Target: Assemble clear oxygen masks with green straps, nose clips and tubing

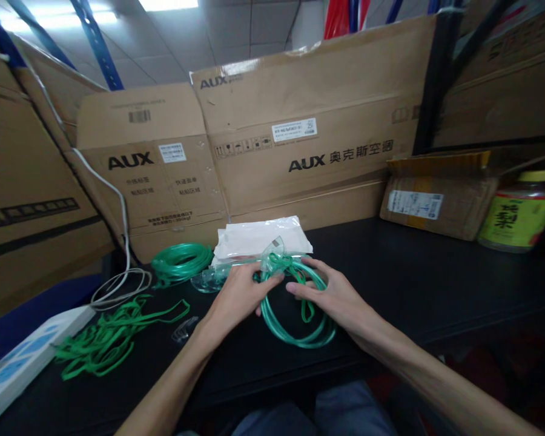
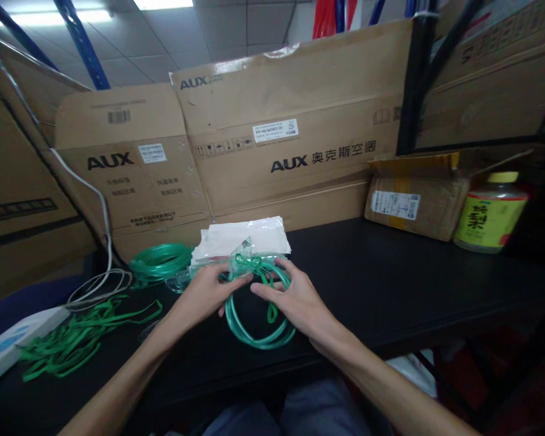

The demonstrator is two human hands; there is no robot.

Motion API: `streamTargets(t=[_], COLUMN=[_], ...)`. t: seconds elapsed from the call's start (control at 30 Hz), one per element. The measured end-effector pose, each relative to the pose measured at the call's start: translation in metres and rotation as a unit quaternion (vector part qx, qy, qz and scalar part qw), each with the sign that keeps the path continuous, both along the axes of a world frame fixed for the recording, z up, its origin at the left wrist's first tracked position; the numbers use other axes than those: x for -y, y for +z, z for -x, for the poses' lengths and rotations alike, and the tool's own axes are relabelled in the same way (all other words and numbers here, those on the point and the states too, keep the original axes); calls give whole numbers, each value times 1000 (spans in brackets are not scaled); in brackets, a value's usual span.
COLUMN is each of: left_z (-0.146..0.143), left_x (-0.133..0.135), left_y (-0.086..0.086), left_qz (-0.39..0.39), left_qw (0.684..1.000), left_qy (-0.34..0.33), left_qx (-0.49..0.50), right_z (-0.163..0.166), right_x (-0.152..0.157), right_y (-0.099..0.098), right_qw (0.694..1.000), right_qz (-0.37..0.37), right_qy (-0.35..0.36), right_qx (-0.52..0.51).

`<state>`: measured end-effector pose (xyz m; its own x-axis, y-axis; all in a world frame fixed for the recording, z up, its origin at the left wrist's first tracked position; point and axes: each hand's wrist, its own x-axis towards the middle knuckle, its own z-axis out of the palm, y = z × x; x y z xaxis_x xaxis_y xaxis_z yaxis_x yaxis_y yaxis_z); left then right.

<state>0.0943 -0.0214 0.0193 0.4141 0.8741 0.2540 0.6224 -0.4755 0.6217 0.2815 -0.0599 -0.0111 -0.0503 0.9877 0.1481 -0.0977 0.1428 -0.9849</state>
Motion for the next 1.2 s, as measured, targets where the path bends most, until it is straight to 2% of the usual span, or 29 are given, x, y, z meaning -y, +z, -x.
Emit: streamTargets(t=[0.1,0.2,0.33,0.4,0.53,0.6,0.8,0.93,1.07,1.2], left_z=[1,1,2,3,4,3,-5,-8,-11,-18], left_x=[-1,-1,-1,-1,0,2,1,-2,3,12], left_y=[-2,-2,0,-1,-2,-2,-2,-9,-12,7], left_qz=[31,95,184,183,110,104,169,213,165,33], left_qw=[999,993,980,980,987,987,977,967,981,993], left_qy=[-36,-63,-65,-75,-115,-123,-108,-127,-99,-92], left_qx=[3,16,29,27,10,15,73,53,23,-62], right_z=[-3,-6,-11,-14,-18,-21,-29,-30,-36,-50], right_x=[6,11,14,17,23,25,23,20,19,18], right_y=[3,-2,-11,-11,-5,-5,-15,-18,-15,-14], right_qw=[997,988,987,990,989,988,993,996,997,997], right_qz=[27,68,76,71,92,98,63,52,48,48], right_qy=[44,72,76,74,90,104,100,67,49,30], right_qx=[-54,-120,-117,-97,-70,-55,-21,-3,21,49])
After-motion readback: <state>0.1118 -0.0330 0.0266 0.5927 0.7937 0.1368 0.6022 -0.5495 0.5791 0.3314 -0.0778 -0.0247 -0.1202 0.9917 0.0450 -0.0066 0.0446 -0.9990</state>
